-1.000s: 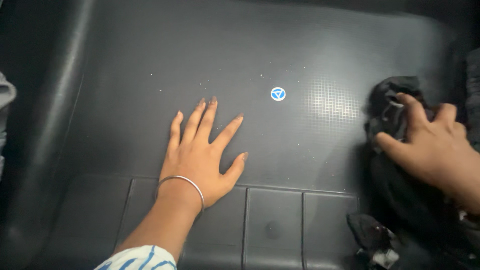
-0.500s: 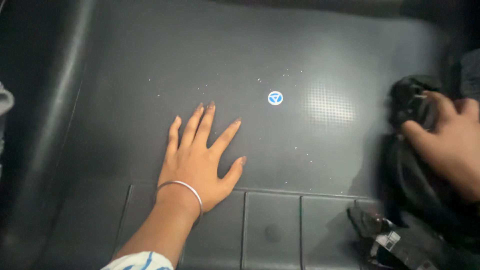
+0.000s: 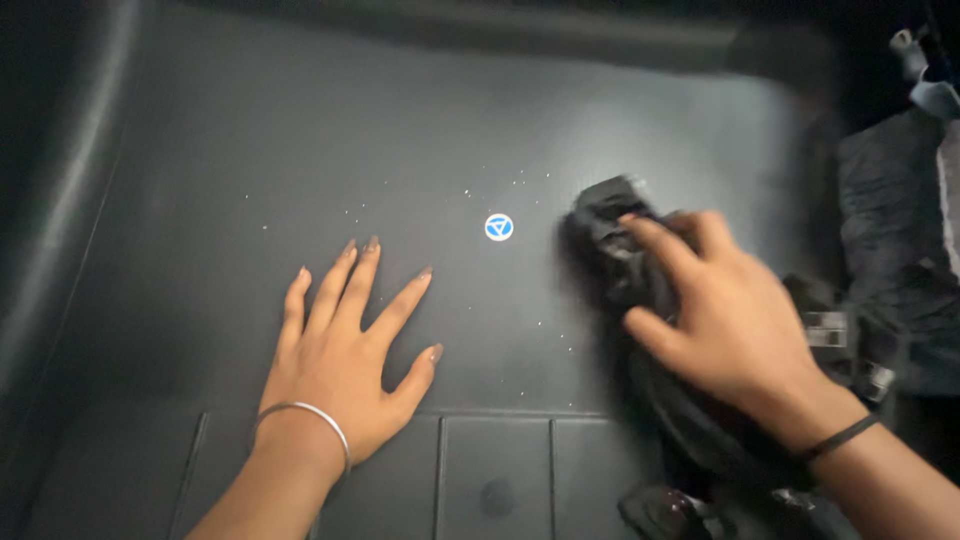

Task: The person removes a yellow cloth bag and a gray puffer jacket from an open suitcase, then wipes the interior surface of the suitcase with a dark patterned cloth. The person handles the items and the suitcase interior by hand.

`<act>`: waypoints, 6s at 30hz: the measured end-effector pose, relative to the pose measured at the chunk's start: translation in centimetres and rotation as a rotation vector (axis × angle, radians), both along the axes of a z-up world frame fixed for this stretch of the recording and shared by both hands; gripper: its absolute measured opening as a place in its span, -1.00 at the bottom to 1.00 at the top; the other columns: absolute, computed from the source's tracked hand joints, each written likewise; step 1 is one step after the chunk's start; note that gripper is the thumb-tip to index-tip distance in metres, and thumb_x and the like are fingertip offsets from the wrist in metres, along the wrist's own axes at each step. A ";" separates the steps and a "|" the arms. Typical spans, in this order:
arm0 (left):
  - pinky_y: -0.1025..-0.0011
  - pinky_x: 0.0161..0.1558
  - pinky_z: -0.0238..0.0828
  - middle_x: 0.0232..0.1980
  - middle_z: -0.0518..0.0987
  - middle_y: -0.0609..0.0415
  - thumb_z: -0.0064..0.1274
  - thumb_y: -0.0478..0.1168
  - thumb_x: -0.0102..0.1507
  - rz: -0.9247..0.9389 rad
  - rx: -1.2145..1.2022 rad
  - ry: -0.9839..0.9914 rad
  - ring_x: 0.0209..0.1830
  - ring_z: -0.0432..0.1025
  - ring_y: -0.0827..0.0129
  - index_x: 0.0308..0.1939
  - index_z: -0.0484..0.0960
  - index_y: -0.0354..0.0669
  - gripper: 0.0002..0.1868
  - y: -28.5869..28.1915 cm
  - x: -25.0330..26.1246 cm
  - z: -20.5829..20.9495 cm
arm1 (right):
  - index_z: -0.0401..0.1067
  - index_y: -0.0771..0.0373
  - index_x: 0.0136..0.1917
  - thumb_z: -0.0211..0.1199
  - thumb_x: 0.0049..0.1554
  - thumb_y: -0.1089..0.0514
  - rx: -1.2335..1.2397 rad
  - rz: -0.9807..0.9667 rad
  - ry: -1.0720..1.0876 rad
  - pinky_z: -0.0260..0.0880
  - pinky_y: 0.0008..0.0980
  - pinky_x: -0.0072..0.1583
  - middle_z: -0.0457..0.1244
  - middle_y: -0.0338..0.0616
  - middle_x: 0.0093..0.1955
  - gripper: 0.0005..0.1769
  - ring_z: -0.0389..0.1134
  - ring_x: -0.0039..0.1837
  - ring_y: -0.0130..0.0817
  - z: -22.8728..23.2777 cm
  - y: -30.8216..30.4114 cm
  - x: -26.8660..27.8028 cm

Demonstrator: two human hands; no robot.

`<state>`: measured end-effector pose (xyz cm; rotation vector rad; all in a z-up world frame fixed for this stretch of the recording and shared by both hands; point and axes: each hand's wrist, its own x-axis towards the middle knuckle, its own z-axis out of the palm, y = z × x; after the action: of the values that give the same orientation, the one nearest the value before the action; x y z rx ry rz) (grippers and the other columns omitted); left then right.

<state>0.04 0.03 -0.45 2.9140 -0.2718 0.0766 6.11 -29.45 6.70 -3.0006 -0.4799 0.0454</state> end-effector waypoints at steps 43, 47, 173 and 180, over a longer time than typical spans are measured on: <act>-0.07 0.46 -0.36 0.58 0.04 -0.10 -0.15 0.24 0.15 -0.011 0.015 -0.028 0.59 -0.16 0.08 0.46 0.26 0.34 -0.24 -0.1 0.2 0.0 | 0.30 0.02 0.47 0.31 -0.15 -0.01 0.145 0.105 0.034 0.34 -0.07 0.24 0.20 0.03 0.40 -0.12 0.31 0.29 0.07 -1.5 -0.9 0.2; -0.07 0.46 -0.36 0.58 0.04 -0.12 -0.15 0.23 0.14 -0.015 0.024 -0.036 0.58 -0.15 0.07 0.46 0.26 0.34 -0.23 0.0 0.3 -0.2 | 0.27 -0.01 0.58 0.26 -0.02 -0.06 0.127 -0.354 -0.035 0.41 -0.05 0.16 0.16 0.00 0.53 -0.12 0.44 0.03 0.05 -1.4 -5.5 2.3; -0.07 0.47 -0.47 0.62 -0.05 -0.11 -0.15 0.24 0.17 0.018 -0.066 0.101 0.61 -0.26 0.09 0.49 0.22 0.34 -0.23 0.0 0.2 0.7 | 0.23 0.05 0.50 0.33 -0.07 0.05 -0.166 -0.083 0.041 0.35 -0.02 0.22 0.29 -0.04 0.21 -0.14 0.37 0.24 -0.05 -3.0 1.8 3.1; -0.05 0.49 -0.47 0.62 -0.04 -0.08 -0.16 0.23 0.19 0.016 -0.065 0.111 0.63 -0.26 0.11 0.49 0.23 0.33 -0.24 0.1 0.0 0.4 | 0.46 0.00 0.31 0.34 -0.10 0.18 0.195 -0.119 -0.026 0.40 -0.12 0.24 0.32 -0.02 0.24 -0.35 0.40 0.23 -0.02 1.3 2.0 4.0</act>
<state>0.08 0.14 -0.02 2.8436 -0.2236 -0.0723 10.09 -27.40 8.01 -2.8337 -0.2892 -0.0466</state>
